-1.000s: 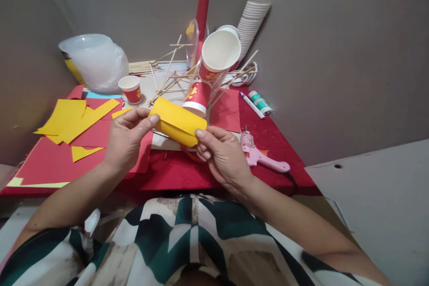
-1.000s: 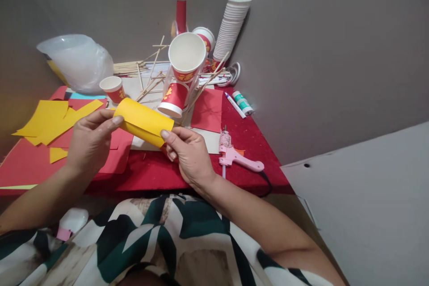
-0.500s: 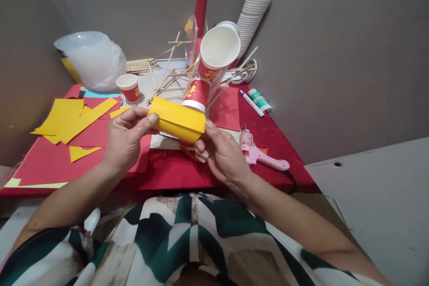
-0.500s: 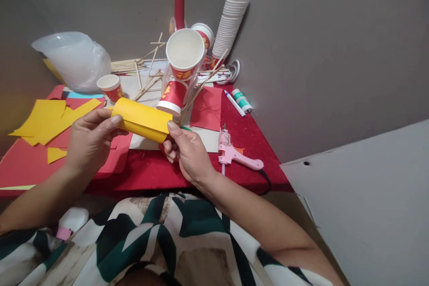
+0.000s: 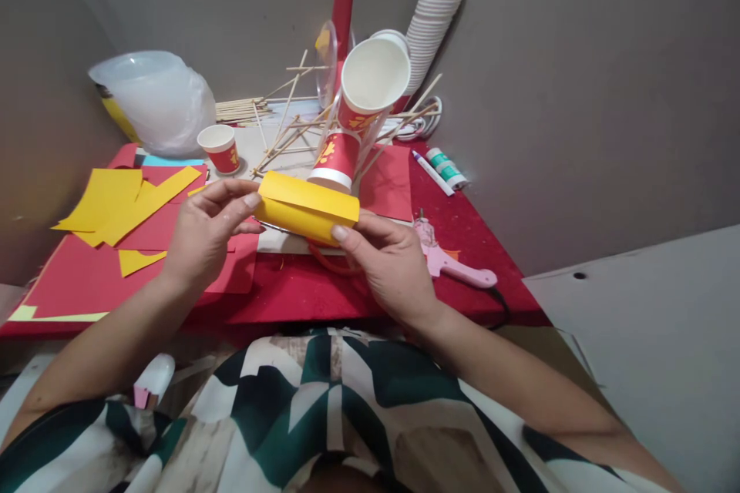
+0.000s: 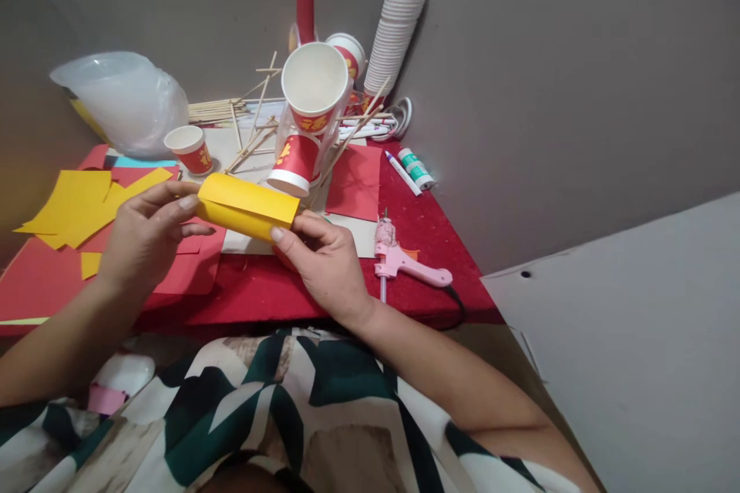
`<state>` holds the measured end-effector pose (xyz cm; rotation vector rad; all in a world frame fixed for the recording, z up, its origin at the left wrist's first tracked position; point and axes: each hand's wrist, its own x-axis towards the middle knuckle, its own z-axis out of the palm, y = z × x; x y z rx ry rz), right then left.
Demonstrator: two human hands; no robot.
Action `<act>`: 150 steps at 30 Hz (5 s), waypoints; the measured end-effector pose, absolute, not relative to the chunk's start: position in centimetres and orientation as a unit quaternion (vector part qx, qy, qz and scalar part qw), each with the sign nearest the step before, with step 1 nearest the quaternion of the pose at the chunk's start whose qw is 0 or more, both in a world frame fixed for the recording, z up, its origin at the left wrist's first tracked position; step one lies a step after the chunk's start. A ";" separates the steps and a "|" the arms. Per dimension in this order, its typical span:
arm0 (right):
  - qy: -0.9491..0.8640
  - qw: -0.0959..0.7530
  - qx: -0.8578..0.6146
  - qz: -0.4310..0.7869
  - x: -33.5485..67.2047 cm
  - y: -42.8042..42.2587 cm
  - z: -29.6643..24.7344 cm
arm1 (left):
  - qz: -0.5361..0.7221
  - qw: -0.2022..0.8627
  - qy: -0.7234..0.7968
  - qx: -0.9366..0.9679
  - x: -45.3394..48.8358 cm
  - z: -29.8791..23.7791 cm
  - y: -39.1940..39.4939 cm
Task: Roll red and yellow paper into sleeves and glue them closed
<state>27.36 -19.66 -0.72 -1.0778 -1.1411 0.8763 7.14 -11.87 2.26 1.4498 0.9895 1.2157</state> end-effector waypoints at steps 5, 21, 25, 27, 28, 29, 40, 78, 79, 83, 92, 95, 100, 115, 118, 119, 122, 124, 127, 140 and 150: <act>-0.555 0.588 -0.479 0.342 27.0 -19.9 -0.7 | 0.531 0.001 0.294 0.795 5.7 2.4 -12.9; -0.676 0.470 -0.456 0.337 26.0 -20.4 -1.0 | 0.361 -0.223 0.082 0.902 7.6 1.9 -13.7; -0.653 0.473 -0.462 0.370 25.8 -20.4 -1.1 | 0.364 -0.217 0.079 0.902 7.4 1.4 -13.7; -0.636 0.476 -0.466 0.390 25.8 -20.3 -1.2 | 0.369 -0.217 0.074 0.900 7.4 1.2 -13.7; -0.628 0.476 -0.470 0.398 25.8 -20.3 -1.2 | 0.370 -0.219 0.071 0.900 7.4 1.2 -13.7; -0.621 0.475 -0.474 0.405 25.8 -20.3 -1.1 | 0.370 -0.221 0.069 0.900 7.4 1.1 -13.7; -0.558 0.446 -0.520 0.469 26.0 -19.9 -1.0 | 0.360 -0.230 0.048 0.903 7.5 0.5 -13.7; -0.503 0.504 -0.462 0.528 26.4 -19.9 -1.2 | 0.325 -0.251 -0.021 0.912 7.5 1.0 -13.8; -0.496 0.513 -0.456 0.531 26.3 -19.9 -1.3 | 0.323 -0.251 -0.023 0.912 7.6 0.9 -13.8; -0.460 0.534 -0.463 0.537 26.2 -19.9 -1.9 | 0.316 -0.245 -0.022 0.916 7.6 0.8 -13.8; -0.304 0.639 -0.378 0.597 27.3 -18.8 -1.0 | 0.475 -0.057 0.140 0.867 5.2 2.7 -13.9; -0.232 0.627 -0.311 0.675 27.4 -18.5 -0.4 | 0.660 0.073 0.192 0.722 5.7 2.2 -13.1; -0.144 0.604 -0.243 0.745 27.5 -18.5 -0.4 | 0.534 0.283 0.240 0.760 6.5 0.3 -12.0; -0.142 0.477 -0.080 0.864 26.3 -19.7 -3.3 | 0.251 0.652 0.082 0.710 6.8 2.1 -12.8; -0.101 0.480 -0.020 0.871 26.2 -19.7 -3.8 | 0.246 0.711 0.087 0.653 6.8 1.8 -12.2; -0.091 0.480 -0.005 0.872 26.2 -19.6 -3.9 | 0.246 0.717 0.096 0.645 6.8 1.6 -12.0; -0.071 0.488 -0.006 0.870 26.0 -19.4 -3.9 | 0.249 0.718 0.117 0.640 7.1 1.2 -11.3; -0.055 0.503 -0.036 0.862 25.9 -19.2 -3.6 | 0.243 0.719 0.109 0.642 7.2 1.1 -10.8; -0.031 0.525 -0.075 0.847 25.5 -18.6 -2.9 | 0.231 0.723 0.090 0.645 7.5 1.5 -10.4; 0.044 0.532 -0.126 0.836 23.5 -17.8 -1.0 | 0.297 0.718 0.153 0.610 8.5 0.9 -8.6; -0.020 0.542 -0.119 0.832 22.9 -17.6 -1.6 | 0.341 0.734 0.150 0.568 7.6 2.1 -8.6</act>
